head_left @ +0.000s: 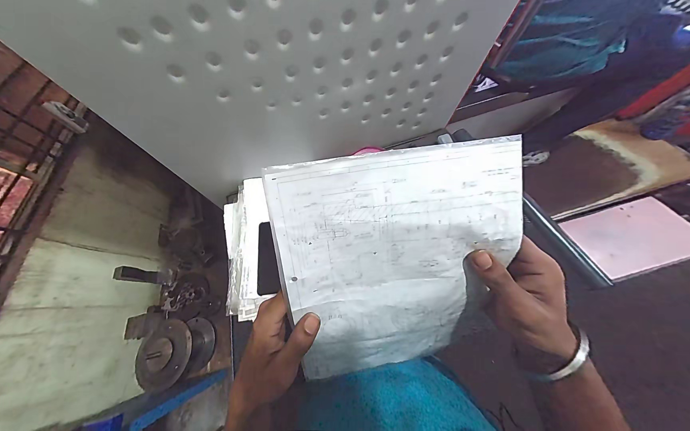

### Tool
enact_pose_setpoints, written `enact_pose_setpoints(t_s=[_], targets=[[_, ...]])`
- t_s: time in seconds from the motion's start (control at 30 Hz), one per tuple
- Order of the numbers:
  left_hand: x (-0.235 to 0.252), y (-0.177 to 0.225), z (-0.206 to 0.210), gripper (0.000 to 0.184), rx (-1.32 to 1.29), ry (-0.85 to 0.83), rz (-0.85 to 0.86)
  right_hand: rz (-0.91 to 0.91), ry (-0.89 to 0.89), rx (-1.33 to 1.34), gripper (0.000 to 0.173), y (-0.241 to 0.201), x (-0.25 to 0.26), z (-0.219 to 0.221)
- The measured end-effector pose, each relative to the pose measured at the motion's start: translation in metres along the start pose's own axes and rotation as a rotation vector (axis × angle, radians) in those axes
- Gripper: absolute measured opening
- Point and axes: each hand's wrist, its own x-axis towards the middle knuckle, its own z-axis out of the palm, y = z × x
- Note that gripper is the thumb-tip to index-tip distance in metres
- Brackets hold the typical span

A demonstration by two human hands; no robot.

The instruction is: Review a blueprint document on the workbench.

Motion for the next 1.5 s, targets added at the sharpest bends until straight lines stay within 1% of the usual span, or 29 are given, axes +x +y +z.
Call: enact_pose_setpoints(t_s=[0.4,1.2,1.5], targets=[[-0.0032,0.0001,0.0003,0.028,0.015,0.024,-0.003,0.007,-0.002,0.004,0.024,0.0005,0.0015,0.0033],[-0.0032,0.0010,0.0002,0.026,0.015,-0.003,0.025,-0.004,0.001,-0.023,0.024,-0.0020,-0.0003,0.0046],[-0.0048,0.0015,0.0017,0.024,0.061,0.005,0.027,0.008,0.021,-0.017,0.023,-0.0056,-0.0051,0.0040]])
